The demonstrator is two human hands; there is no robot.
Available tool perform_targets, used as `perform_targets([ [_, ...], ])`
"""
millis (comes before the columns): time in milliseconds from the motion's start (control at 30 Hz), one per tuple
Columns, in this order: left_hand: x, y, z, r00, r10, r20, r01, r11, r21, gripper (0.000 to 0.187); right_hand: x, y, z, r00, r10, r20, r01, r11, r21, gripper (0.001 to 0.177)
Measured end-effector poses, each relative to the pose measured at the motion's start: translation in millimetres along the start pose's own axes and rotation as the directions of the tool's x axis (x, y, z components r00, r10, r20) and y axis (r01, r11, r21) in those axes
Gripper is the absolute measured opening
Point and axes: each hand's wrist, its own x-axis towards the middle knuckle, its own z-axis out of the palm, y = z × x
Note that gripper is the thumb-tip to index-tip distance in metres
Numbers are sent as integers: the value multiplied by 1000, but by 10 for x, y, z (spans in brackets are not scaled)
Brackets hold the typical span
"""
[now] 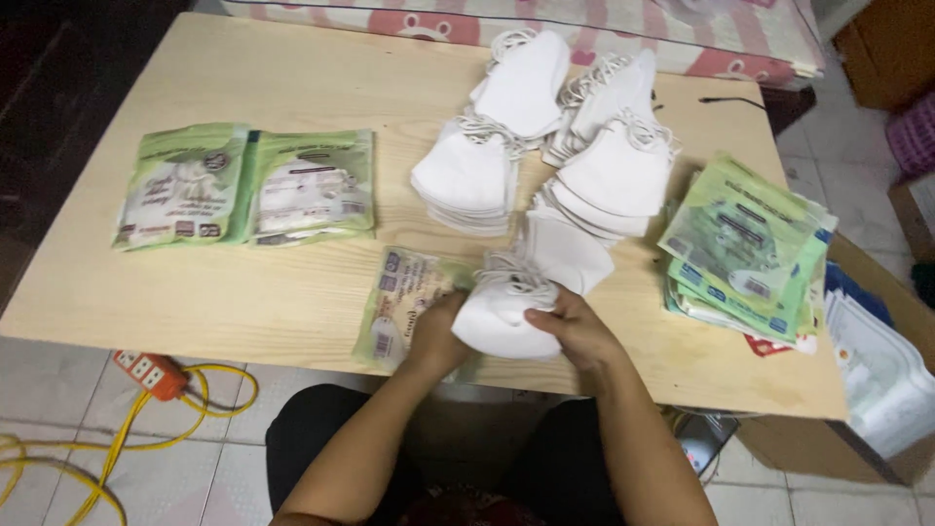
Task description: Packaging individual face masks into plastic bags
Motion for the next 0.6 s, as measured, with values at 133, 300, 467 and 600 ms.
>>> perform_targets([
  [133, 5, -99, -52, 999, -25, -37, 24, 999, -28, 36, -42, -149, 9, 997, -75, 20, 78, 977, -198, 55],
  [300, 54, -14, -166, 941, 83, -329, -100, 994, -36, 14, 10, 42, -182, 930, -356, 91, 314, 641, -701, 61],
  [467, 0, -60, -100, 853, 276, -443, -245, 961, 128, 11, 12, 192, -52, 906, -416, 74, 343, 624, -702, 56],
  [600, -12, -92, -38, 819, 366, -443, -250, 921, 299, 5, 3, 192, 69, 928, -371, 45, 340, 788, -513, 57],
])
